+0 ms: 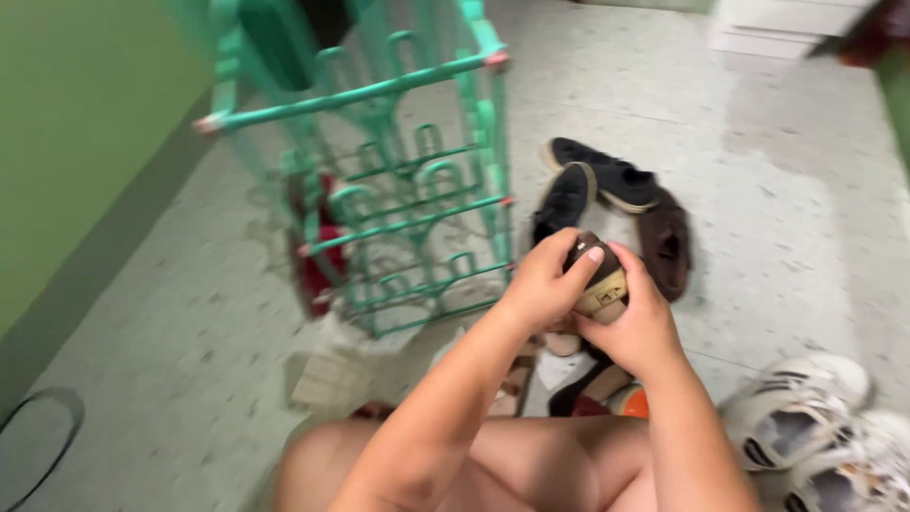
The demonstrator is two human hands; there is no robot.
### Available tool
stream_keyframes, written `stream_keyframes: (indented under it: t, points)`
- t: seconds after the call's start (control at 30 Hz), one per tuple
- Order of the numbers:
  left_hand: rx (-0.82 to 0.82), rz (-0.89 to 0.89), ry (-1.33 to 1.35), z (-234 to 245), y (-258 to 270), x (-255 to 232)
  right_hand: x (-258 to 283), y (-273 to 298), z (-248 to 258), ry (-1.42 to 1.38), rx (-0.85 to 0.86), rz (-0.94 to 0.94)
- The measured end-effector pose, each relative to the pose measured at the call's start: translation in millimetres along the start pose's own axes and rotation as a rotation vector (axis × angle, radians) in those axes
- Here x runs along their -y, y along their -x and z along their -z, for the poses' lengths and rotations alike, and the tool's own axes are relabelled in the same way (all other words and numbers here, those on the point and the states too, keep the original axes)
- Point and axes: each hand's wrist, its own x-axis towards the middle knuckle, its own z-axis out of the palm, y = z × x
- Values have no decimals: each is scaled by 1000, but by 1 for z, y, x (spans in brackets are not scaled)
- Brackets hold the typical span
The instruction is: The person sits on the floor and places multiple pairs of shoes onto a green metal shoe rack. They handle sneakers, flats, and sandals, arranging them one by one into the rack's slots.
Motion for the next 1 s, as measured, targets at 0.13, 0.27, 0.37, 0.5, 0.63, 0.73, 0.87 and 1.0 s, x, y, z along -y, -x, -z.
stream_keyframes:
  t: [0.13, 0.27, 0.37, 0.5, 0.63, 0.73, 0.87, 1.0]
  points:
    - [-223, -156, -116, 47, 72, 6, 40, 22, -37, -82, 21, 16]
    - [-377, -174, -274, 90, 129, 29, 76, 30, -81, -73, 108, -43]
    - [-467, -140, -177, 122, 151, 49, 100, 32, -121, -5, 154, 2]
    - [-612, -40, -215, 154, 160, 73, 128, 26, -172, 79, 202, -20]
    - [-698, -37, -196, 168, 164, 97, 145, 12, -210, 188, 219, -75]
    - [-711, -7, -147, 173, 165, 113, 149, -1, -229, 209, 242, -78]
    - [-691, 31, -94, 177, 161, 128, 148, -11, -248, 264, 311, -150]
    - [-640, 83, -100, 177, 159, 136, 138, -12, -264, 295, 355, -171]
